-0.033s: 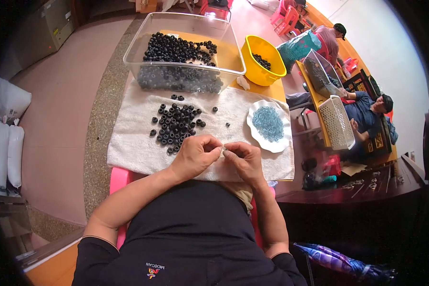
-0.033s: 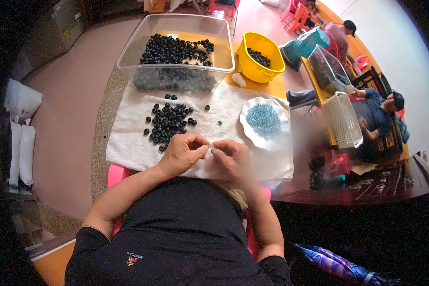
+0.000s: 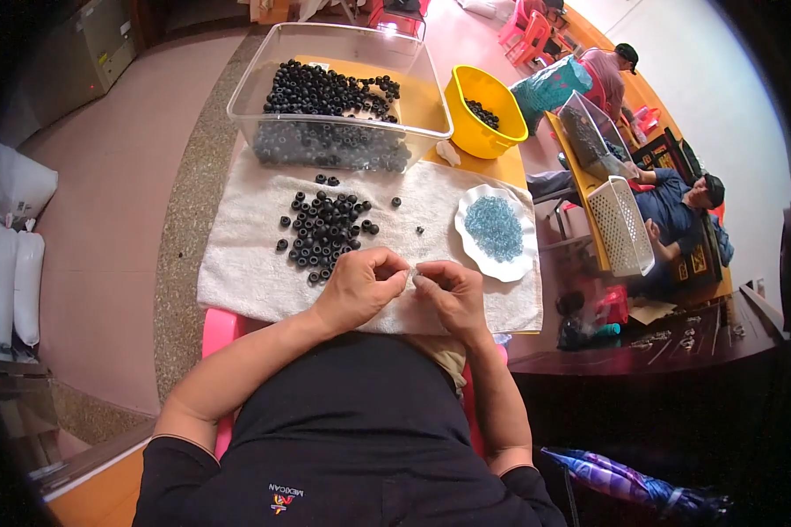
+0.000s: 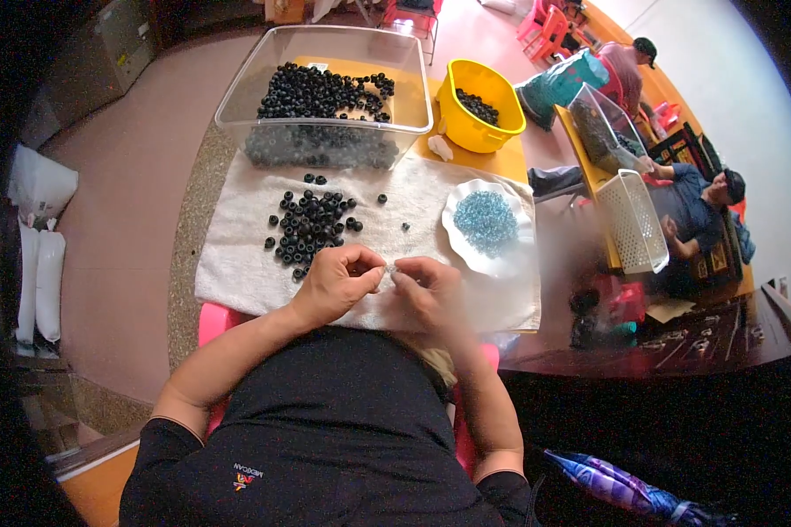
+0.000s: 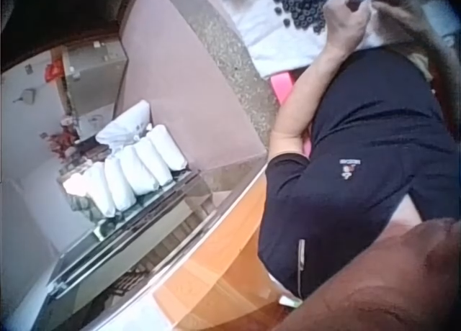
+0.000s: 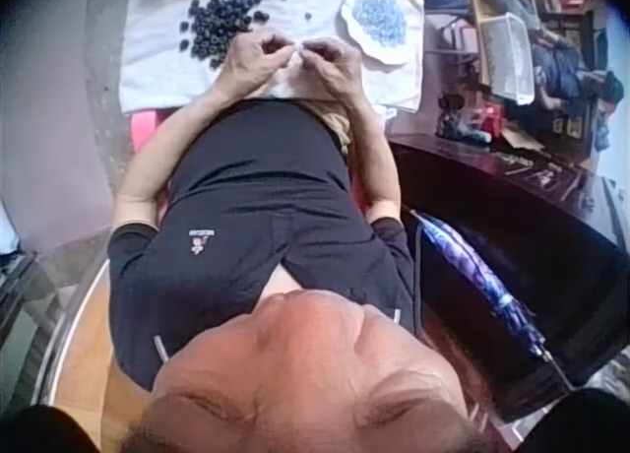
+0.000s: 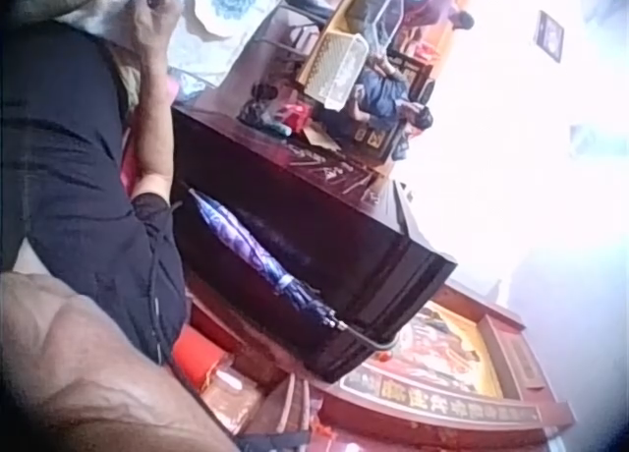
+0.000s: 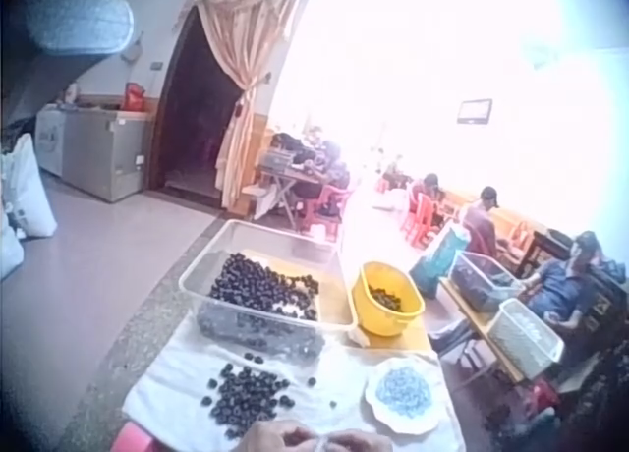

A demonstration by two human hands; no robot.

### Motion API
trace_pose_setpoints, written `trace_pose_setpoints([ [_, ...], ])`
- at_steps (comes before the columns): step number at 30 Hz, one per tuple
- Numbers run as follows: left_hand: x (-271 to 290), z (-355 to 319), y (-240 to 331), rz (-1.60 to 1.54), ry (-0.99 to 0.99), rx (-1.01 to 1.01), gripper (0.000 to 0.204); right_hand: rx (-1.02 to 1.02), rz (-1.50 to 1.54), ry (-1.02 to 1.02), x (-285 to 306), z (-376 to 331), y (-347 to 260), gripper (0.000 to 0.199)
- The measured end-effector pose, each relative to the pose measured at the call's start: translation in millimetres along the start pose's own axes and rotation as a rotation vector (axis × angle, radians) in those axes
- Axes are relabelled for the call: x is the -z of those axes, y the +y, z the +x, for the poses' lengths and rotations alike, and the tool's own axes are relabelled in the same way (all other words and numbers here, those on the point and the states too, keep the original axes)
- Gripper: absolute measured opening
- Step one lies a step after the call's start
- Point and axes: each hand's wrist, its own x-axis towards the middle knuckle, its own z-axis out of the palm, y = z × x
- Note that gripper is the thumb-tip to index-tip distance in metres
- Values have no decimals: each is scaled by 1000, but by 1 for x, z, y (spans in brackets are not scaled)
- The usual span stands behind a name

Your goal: Sorting and inspecting small black plastic components at a workstation.

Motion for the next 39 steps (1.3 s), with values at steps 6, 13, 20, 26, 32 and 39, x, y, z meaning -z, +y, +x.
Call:
trace_pose_setpoints([
  [6, 2, 0, 8, 65, 26, 19, 16, 330, -499, 242, 14, 11, -1, 15],
  [13, 2, 1, 7, 223, 47, -98, 14, 294, -672, 222, 26, 13, 8, 19],
  [20, -1, 3, -1, 380, 2, -308, 11, 220, -421, 253, 35, 6, -1, 18],
  [26, -7, 6, -17, 614, -101, -496, 7, 239, -450, 240, 53, 4, 5, 12],
  [32, -7, 3, -16, 687, -147, -525, 8, 228, -448, 251, 57, -1, 8, 13],
  [39, -7, 5, -14, 700, -148, -533, 7, 277, -496, 205, 43, 1, 0, 16],
])
